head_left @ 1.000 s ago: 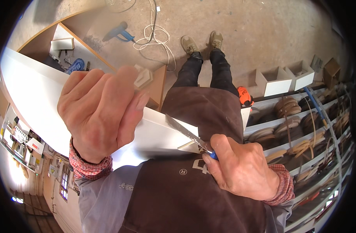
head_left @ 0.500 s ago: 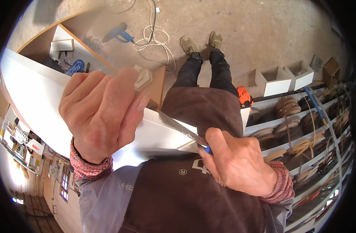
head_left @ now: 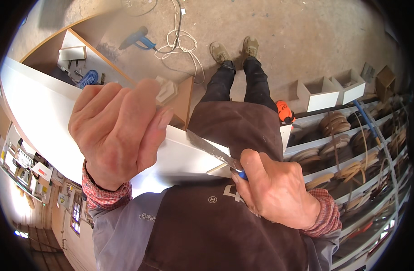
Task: The person trims the edge of a white sheet using a utility knife and then smooths the cut edge with a wrench. The person repeatedly scores and scrapes the edge to remove excess material.
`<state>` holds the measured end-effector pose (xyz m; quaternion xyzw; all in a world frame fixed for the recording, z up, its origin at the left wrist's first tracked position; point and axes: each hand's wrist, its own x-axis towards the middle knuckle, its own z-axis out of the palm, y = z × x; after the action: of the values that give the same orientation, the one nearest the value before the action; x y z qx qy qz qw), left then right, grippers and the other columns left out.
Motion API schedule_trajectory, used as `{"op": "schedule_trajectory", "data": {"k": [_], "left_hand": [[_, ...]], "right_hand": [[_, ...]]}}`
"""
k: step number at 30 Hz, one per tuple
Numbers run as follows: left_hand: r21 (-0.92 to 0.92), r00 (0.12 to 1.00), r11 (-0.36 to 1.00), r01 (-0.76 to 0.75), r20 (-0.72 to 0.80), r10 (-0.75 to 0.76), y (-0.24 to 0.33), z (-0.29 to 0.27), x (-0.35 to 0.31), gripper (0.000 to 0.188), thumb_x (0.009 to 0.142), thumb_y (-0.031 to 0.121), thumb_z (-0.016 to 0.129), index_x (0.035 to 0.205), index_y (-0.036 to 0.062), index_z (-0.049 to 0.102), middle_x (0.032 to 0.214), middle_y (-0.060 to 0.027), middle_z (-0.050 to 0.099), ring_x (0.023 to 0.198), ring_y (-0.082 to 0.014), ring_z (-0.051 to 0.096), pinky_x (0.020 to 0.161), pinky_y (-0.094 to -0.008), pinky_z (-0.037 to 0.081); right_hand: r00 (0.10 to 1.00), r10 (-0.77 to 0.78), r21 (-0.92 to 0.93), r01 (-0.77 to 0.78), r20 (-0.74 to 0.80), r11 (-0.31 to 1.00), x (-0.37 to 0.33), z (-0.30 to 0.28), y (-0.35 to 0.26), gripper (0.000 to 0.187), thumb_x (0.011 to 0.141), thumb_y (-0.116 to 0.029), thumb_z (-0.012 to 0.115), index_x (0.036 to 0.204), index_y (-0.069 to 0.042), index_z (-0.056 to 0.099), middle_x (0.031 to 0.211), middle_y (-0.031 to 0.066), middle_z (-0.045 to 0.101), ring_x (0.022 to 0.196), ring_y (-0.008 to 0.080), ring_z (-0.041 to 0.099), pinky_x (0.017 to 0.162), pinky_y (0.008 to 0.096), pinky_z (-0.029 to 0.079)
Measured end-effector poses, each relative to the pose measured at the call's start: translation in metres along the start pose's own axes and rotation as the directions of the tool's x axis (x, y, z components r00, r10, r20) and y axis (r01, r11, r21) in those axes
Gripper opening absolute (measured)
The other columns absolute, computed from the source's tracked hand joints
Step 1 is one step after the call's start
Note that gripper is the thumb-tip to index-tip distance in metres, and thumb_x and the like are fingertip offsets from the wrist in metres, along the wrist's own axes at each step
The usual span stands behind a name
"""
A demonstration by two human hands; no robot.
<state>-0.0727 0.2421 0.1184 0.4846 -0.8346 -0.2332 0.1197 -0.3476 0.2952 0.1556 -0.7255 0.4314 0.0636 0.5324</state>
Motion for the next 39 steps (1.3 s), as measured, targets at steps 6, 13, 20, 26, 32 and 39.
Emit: {"op": "schedule_trajectory", "data": {"k": [6, 13, 20, 26, 32, 39], "left_hand": [[-0.002, 0.999, 1.000, 0.006, 0.041, -0.006, 0.002, -0.003, 0.000, 0.024, 0.090, 0.012, 0.070, 0.105, -0.0060, 0.070, 0.069, -0.0066, 0.060, 0.059, -0.0239, 0.055, 0.061, -0.0373, 0.041], [-0.007, 0.997, 1.000, 0.028, 0.070, -0.027, 0.003, -0.004, -0.001, 0.024, 0.091, 0.010, 0.066, 0.107, -0.0080, 0.069, 0.068, -0.0073, 0.060, 0.060, -0.0242, 0.056, 0.063, -0.0377, 0.043], [-0.005, 0.997, 1.000, 0.023, 0.068, -0.022, 0.003, -0.005, -0.001, 0.025, 0.092, 0.010, 0.066, 0.108, -0.0083, 0.069, 0.068, -0.0075, 0.061, 0.060, -0.0244, 0.057, 0.063, -0.0378, 0.044], [-0.015, 1.000, 1.000, -0.015, -0.013, 0.015, -0.001, 0.002, 0.000, 0.026, 0.083, 0.017, 0.079, 0.099, -0.0023, 0.071, 0.068, -0.0048, 0.060, 0.056, -0.0222, 0.053, 0.056, -0.0356, 0.037], [-0.010, 1.000, 1.000, -0.007, -0.003, 0.007, 0.000, 0.001, 0.001, 0.025, 0.083, 0.016, 0.079, 0.099, -0.0021, 0.071, 0.068, -0.0047, 0.060, 0.056, -0.0228, 0.053, 0.057, -0.0360, 0.037], [0.024, 1.000, 1.000, 0.012, -0.002, -0.012, -0.002, 0.001, 0.000, 0.024, 0.085, 0.018, 0.077, 0.098, -0.0015, 0.071, 0.067, -0.0045, 0.059, 0.058, -0.0237, 0.054, 0.058, -0.0363, 0.038]], "right_hand": [[0.998, 0.055, -0.016, -0.055, 0.000, 0.998, 0.012, 0.015, 0.016, 0.027, 0.094, -0.019, 0.075, 0.092, -0.002, 0.054, 0.064, 0.0085, 0.054, 0.047, 0.0244, 0.059, 0.042, 0.0367, 0.046], [0.998, 0.039, 0.115, -0.034, -0.047, 0.993, 0.007, 0.007, 0.010, 0.026, 0.094, -0.019, 0.075, 0.095, -0.003, 0.055, 0.066, 0.0088, 0.056, 0.048, 0.0258, 0.059, 0.043, 0.0379, 0.046], [1.000, 0.010, 0.082, -0.010, 0.000, 0.997, 0.001, -0.001, 0.003, 0.027, 0.093, -0.020, 0.076, 0.097, -0.003, 0.057, 0.067, 0.0083, 0.054, 0.049, 0.0238, 0.059, 0.043, 0.0372, 0.045], [1.000, 0.007, 0.089, -0.008, 0.011, 0.996, 0.005, 0.002, 0.006, 0.026, 0.093, -0.019, 0.076, 0.097, -0.002, 0.056, 0.066, 0.0084, 0.054, 0.048, 0.0245, 0.059, 0.043, 0.0377, 0.045], [1.000, 0.001, 0.090, 0.001, -0.021, 0.996, 0.010, 0.005, 0.008, 0.026, 0.093, -0.018, 0.075, 0.095, -0.003, 0.054, 0.066, 0.0087, 0.054, 0.048, 0.0252, 0.060, 0.043, 0.0388, 0.045], [0.995, 0.096, 0.017, -0.096, 0.017, 0.995, 0.023, 0.014, 0.020, 0.021, 0.097, -0.015, 0.070, 0.098, -0.002, 0.053, 0.068, 0.0145, 0.059, 0.057, 0.0356, 0.062, 0.049, 0.0441, 0.046]]}}
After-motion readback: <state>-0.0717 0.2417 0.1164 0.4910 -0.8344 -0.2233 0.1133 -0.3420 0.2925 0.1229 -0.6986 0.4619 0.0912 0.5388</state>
